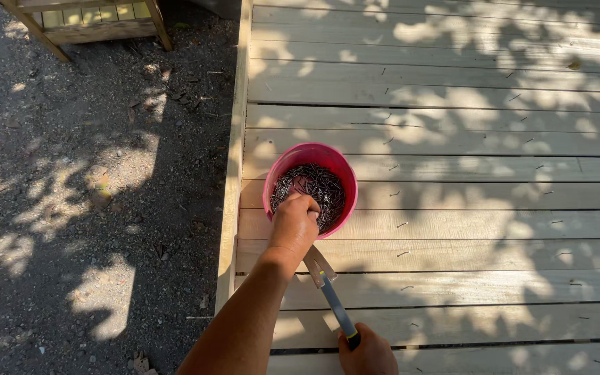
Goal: The person hammers nails into a wooden slatted structure using a claw hammer. They repeatedly pick nails from a pink bucket and drive them into the wood at various locations along the frame and slats.
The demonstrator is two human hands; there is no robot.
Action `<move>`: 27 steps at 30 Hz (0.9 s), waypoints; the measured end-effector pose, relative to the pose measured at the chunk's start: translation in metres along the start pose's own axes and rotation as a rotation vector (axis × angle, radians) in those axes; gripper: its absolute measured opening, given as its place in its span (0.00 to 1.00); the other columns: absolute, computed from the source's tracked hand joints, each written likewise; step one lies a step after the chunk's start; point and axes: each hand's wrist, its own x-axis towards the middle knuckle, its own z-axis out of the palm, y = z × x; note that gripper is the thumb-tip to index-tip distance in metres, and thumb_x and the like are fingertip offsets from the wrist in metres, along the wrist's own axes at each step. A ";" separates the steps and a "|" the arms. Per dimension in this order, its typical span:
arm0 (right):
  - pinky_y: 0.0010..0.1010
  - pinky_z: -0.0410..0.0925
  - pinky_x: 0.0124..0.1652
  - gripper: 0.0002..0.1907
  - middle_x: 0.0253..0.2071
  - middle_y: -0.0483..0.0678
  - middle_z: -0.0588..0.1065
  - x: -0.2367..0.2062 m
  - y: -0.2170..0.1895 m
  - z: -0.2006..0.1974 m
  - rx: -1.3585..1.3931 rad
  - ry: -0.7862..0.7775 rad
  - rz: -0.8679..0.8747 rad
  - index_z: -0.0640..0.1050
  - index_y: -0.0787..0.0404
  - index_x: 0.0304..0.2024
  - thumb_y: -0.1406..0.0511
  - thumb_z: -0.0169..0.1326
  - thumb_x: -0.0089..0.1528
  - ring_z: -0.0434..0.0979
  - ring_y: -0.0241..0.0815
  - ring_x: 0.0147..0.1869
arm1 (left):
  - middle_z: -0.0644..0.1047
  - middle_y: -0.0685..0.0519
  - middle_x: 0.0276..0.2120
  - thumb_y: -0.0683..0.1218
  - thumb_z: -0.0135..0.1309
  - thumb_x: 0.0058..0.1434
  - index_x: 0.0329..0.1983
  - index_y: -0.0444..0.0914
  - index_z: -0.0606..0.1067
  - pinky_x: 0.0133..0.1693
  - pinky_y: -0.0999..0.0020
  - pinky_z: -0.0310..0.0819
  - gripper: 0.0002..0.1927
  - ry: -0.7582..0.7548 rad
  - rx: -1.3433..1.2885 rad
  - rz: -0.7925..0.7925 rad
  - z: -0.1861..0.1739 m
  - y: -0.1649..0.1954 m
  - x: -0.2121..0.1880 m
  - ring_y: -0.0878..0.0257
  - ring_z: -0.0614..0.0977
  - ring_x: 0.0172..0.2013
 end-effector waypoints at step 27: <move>0.46 0.75 0.45 0.14 0.29 0.52 0.81 -0.026 -0.026 -0.004 0.001 0.071 0.068 0.78 0.53 0.34 0.51 0.59 0.59 0.84 0.55 0.42 | 0.82 0.46 0.29 0.44 0.57 0.56 0.35 0.41 0.82 0.40 0.59 0.79 0.06 -0.164 -0.089 -0.050 -0.021 0.002 0.015 0.50 0.84 0.33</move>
